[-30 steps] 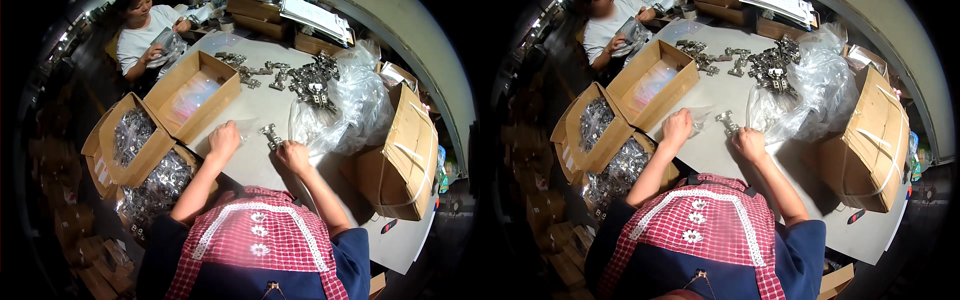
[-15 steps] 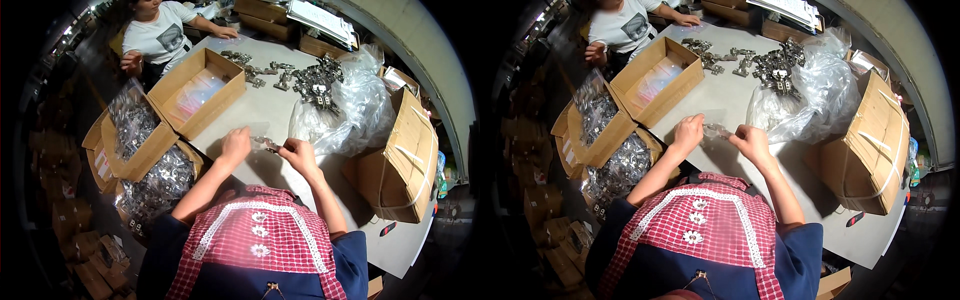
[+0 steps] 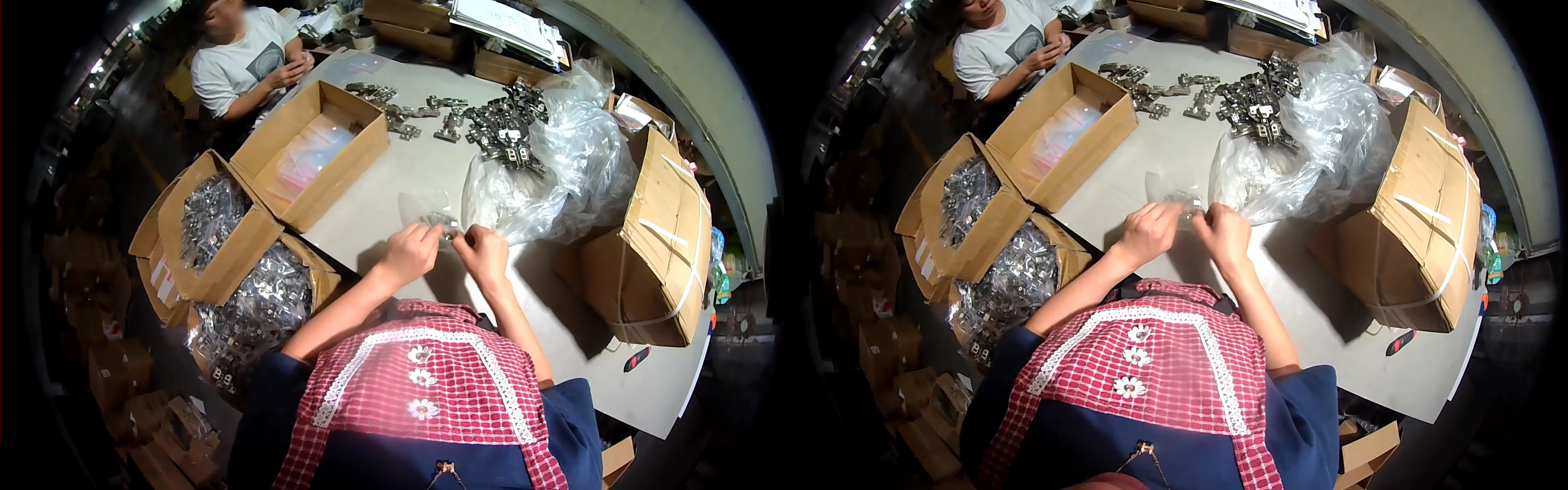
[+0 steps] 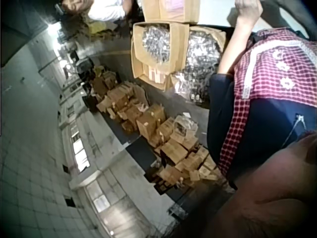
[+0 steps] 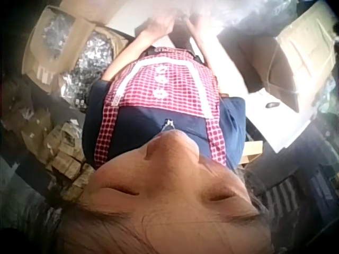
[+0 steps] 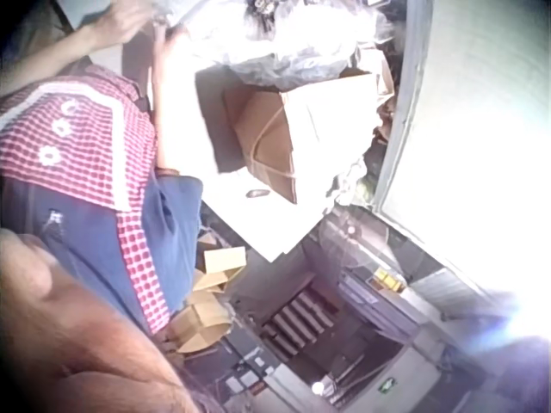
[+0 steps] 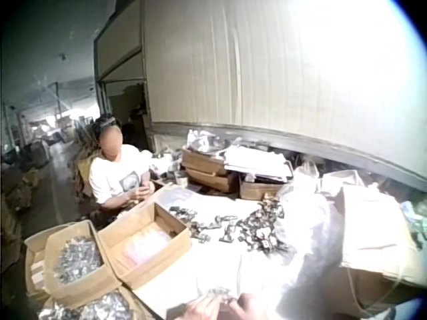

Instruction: The person places metal hinges into plastic bags, seals the bags, and puts them into a cardboard box.

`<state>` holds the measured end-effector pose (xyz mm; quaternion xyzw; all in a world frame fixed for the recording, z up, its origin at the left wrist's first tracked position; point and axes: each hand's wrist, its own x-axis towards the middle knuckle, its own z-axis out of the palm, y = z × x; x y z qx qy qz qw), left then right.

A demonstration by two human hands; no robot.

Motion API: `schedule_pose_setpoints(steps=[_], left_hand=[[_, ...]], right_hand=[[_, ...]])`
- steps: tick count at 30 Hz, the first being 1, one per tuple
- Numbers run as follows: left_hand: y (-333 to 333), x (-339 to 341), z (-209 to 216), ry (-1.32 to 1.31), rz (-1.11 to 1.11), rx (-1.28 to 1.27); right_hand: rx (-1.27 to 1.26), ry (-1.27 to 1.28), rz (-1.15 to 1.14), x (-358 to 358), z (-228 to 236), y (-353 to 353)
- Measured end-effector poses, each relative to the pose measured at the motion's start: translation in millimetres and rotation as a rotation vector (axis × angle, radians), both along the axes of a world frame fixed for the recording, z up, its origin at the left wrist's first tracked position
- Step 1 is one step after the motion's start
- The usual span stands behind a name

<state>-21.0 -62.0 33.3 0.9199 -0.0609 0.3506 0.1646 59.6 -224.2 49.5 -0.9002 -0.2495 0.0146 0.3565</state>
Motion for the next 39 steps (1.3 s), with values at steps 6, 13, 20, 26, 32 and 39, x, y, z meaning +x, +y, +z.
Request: schedule_pose_setpoints(steps=[6,13,20,26,32,39], left_hand=[[0.0,4.7,2.2,0.000,-0.111,0.005],[9.7,-8.4,-27.0,0.132,-0.050,-0.053],[18.4,-1.8,-45.8,0.148,-0.031,-0.033],[38.7,4.3,-76.2,0.220,0.186,-0.102],[34.2,17.0,-72.6,0.282,0.177,-0.202],[37.1,2.1,-62.8,0.338,0.266,-0.362]], right_hand=[[-0.029,-0.450,0.389,-17.0,-25.2,1.1],[-0.105,-0.373,0.251,8.1,-60.4,6.5],[-0.198,-0.363,0.256,47.5,-77.3,32.1],[-0.233,0.066,0.448,123.5,-33.3,80.0],[-0.309,0.023,-0.006,256.3,-56.8,111.6],[0.004,-0.282,0.135,175.8,-17.2,103.1]])
